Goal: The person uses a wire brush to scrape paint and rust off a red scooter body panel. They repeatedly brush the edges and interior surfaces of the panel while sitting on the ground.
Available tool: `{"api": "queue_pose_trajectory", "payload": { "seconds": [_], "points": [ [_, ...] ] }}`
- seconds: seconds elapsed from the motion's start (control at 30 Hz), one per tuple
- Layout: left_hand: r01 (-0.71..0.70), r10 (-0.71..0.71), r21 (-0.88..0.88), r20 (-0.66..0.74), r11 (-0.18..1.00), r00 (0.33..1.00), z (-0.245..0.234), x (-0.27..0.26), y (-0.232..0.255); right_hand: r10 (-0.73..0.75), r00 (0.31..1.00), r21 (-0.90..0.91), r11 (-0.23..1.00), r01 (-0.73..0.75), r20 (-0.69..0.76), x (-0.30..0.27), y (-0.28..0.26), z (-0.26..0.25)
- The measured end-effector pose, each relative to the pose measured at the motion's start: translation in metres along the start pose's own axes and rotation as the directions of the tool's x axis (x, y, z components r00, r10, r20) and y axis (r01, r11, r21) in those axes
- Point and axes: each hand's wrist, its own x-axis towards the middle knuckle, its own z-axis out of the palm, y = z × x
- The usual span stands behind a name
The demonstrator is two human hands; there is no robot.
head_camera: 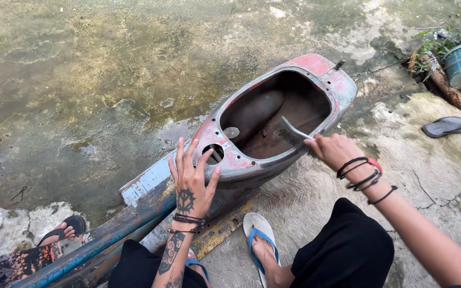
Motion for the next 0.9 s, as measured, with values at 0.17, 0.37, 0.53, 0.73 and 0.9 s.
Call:
{"api": "queue_pose_trajectory", "payload": {
  "seconds": [0.17,0.37,0.53,0.73,0.9],
  "points": [
    [0.020,-0.021,-0.026,-0.016,0.999,1.000,-0.003,0.004,-0.003,0.148,0.989,-0.042,0.988,-0.149,-0.018,0.054,0.079,0.037],
    [0.031,-0.032,-0.058,-0.010,0.998,0.999,-0.011,0.002,-0.007,0.170,0.984,-0.045,0.984,-0.173,-0.053,0.047,0.069,0.049],
    [0.032,-0.033,-0.061,-0.015,0.998,0.999,-0.007,0.001,-0.009,0.049,0.998,-0.009,0.999,-0.049,-0.026,-0.002,-0.014,0.018],
    [0.028,-0.029,-0.059,-0.004,0.998,1.000,0.000,0.006,-0.004,-0.068,0.996,0.170,0.984,0.058,0.051,-0.001,-0.033,0.001],
    [0.048,-0.048,-0.029,0.011,0.998,0.999,0.002,0.006,-0.005,0.102,0.995,0.023,0.994,-0.102,0.012,0.033,0.045,0.037]
  ]
}}
